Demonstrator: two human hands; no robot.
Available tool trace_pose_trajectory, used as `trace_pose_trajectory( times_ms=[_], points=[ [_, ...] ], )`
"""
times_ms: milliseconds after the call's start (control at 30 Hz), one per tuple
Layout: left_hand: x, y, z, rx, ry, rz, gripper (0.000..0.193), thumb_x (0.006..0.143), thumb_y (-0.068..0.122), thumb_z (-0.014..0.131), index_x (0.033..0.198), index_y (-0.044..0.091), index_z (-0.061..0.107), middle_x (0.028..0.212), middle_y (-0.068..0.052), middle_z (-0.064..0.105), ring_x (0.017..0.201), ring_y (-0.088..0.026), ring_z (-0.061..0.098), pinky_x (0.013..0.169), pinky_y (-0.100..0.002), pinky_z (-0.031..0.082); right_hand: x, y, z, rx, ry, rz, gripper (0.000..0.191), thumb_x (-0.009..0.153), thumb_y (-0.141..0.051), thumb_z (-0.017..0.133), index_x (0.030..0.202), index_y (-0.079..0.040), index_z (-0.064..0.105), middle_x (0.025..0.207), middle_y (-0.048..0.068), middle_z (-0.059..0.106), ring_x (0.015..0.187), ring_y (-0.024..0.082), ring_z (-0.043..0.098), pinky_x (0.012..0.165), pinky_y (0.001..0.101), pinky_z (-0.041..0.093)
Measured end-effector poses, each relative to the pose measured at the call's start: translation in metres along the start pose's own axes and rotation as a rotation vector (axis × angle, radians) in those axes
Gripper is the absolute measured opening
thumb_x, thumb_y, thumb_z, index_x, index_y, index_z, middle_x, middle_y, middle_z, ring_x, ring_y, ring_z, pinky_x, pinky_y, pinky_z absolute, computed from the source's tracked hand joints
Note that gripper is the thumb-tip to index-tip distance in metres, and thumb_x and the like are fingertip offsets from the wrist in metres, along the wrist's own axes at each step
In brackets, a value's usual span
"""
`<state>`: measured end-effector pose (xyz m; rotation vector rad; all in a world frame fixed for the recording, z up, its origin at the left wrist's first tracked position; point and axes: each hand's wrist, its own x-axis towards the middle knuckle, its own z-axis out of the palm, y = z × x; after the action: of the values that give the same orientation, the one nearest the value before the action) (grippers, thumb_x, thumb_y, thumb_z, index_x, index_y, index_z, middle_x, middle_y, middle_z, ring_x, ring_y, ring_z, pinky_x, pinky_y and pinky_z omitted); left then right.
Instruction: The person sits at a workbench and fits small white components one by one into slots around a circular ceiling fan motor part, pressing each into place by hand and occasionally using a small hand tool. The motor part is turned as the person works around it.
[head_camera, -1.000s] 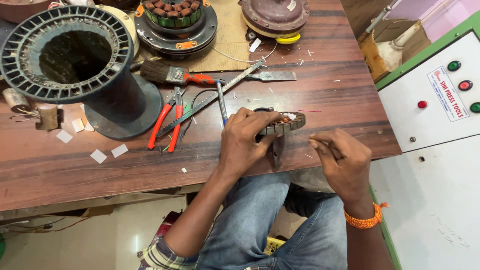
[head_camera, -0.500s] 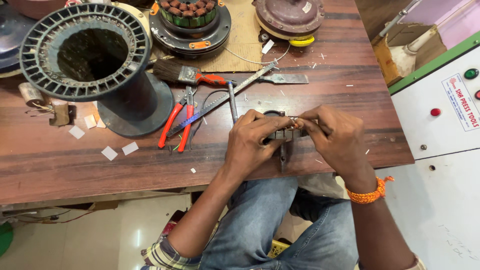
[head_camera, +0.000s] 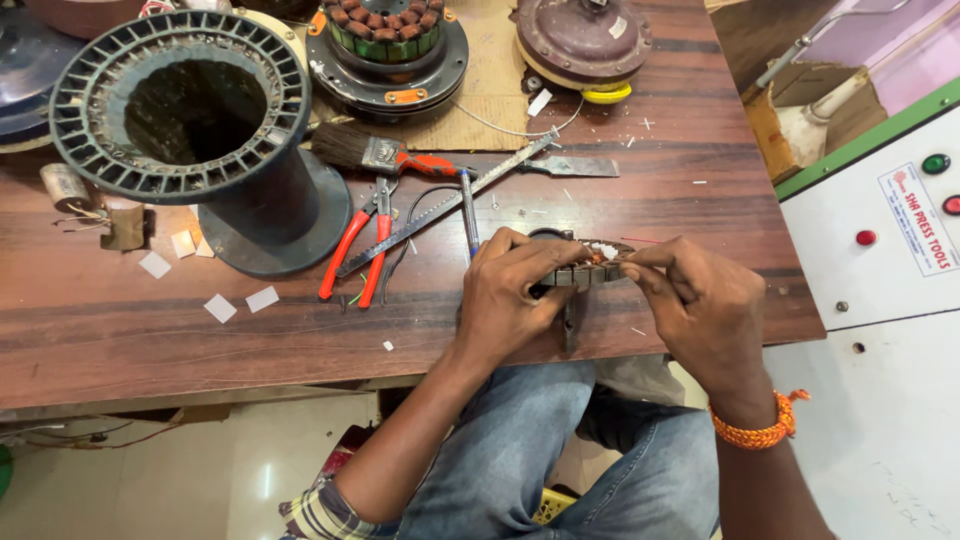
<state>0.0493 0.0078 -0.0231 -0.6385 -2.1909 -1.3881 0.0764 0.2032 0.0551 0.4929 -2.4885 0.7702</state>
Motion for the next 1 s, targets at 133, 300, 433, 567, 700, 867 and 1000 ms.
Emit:
trace_pose_trajectory(
  times_ms=[133,300,433,567,700,867,1000],
  points=[
    [0.004,-0.001,-0.004,0.001,-0.022,0.071,0.046,0.071,0.013,0.085,0.116,0.017,0.076,0.114,0.002,0.077,0.093,-0.021,0.064,0.088,-0.036,0.053,0.015,0.005,0.006,-0.030,0.007,-0.053,0.011,0.095,-0.007,0.078,0.095,-0.003,0.068,0.076,0.009,0.066,0.061,0.018,0.060,0.058,0.0328,0.045],
    [0.010,0.010,-0.014,0.005,-0.091,0.019,0.041,0.078,0.031,0.083,0.116,0.018,0.077,0.108,0.000,0.079,0.089,-0.023,0.064,0.084,-0.035,0.053,0.045,0.017,0.022,-0.063,-0.079,-0.175,0.013,0.093,-0.014,0.078,0.094,-0.005,0.069,0.081,0.011,0.069,0.066,0.026,0.065,0.059,0.0376,0.048],
    [0.029,0.014,-0.010,-0.002,-0.159,-0.384,0.038,0.087,0.049,0.076,0.107,0.017,0.082,0.090,-0.007,0.080,0.085,-0.025,0.069,0.078,-0.036,0.056,0.054,0.018,0.029,-0.079,-0.107,-0.176,0.016,0.092,-0.019,0.078,0.093,-0.006,0.070,0.080,0.011,0.070,0.064,0.026,0.066,0.058,0.0382,0.049],
    [0.057,-0.005,-0.004,-0.157,-0.321,-0.448,0.047,0.078,0.038,0.074,0.117,0.012,0.071,0.086,-0.012,0.079,0.076,-0.025,0.075,0.070,-0.037,0.057,0.053,0.015,0.032,-0.121,-0.107,-0.107,0.021,0.091,-0.021,0.082,0.092,-0.004,0.070,0.071,0.014,0.064,0.061,0.028,0.063,0.057,0.0403,0.047],
    [0.064,-0.025,0.000,-0.323,-0.446,-0.329,0.027,0.085,0.024,0.072,0.108,0.009,0.077,0.088,-0.011,0.081,0.078,-0.019,0.075,0.074,-0.033,0.058,0.046,0.007,0.029,-0.007,-0.150,0.025,0.019,0.090,-0.022,0.080,0.094,-0.005,0.072,0.064,0.011,0.060,0.055,0.020,0.055,0.052,0.0356,0.043],
    [0.056,-0.043,-0.009,-0.393,-0.495,-0.298,0.022,0.083,0.011,0.076,0.105,0.010,0.080,0.096,-0.007,0.082,0.086,-0.010,0.077,0.081,-0.028,0.060,0.020,-0.012,0.018,0.066,-0.246,0.226,0.020,0.085,-0.023,0.080,0.097,-0.007,0.076,0.056,0.005,0.052,0.048,0.013,0.040,0.045,0.0330,0.035],
    [0.056,-0.042,-0.012,-0.373,-0.508,-0.264,0.023,0.084,0.012,0.077,0.106,0.011,0.080,0.096,-0.006,0.083,0.087,-0.011,0.077,0.082,-0.028,0.059,0.003,-0.024,0.017,-0.032,-0.166,0.263,0.020,0.085,-0.025,0.081,0.098,-0.010,0.080,0.052,0.007,0.045,0.046,0.015,0.038,0.046,0.0348,0.033]
  ],
)
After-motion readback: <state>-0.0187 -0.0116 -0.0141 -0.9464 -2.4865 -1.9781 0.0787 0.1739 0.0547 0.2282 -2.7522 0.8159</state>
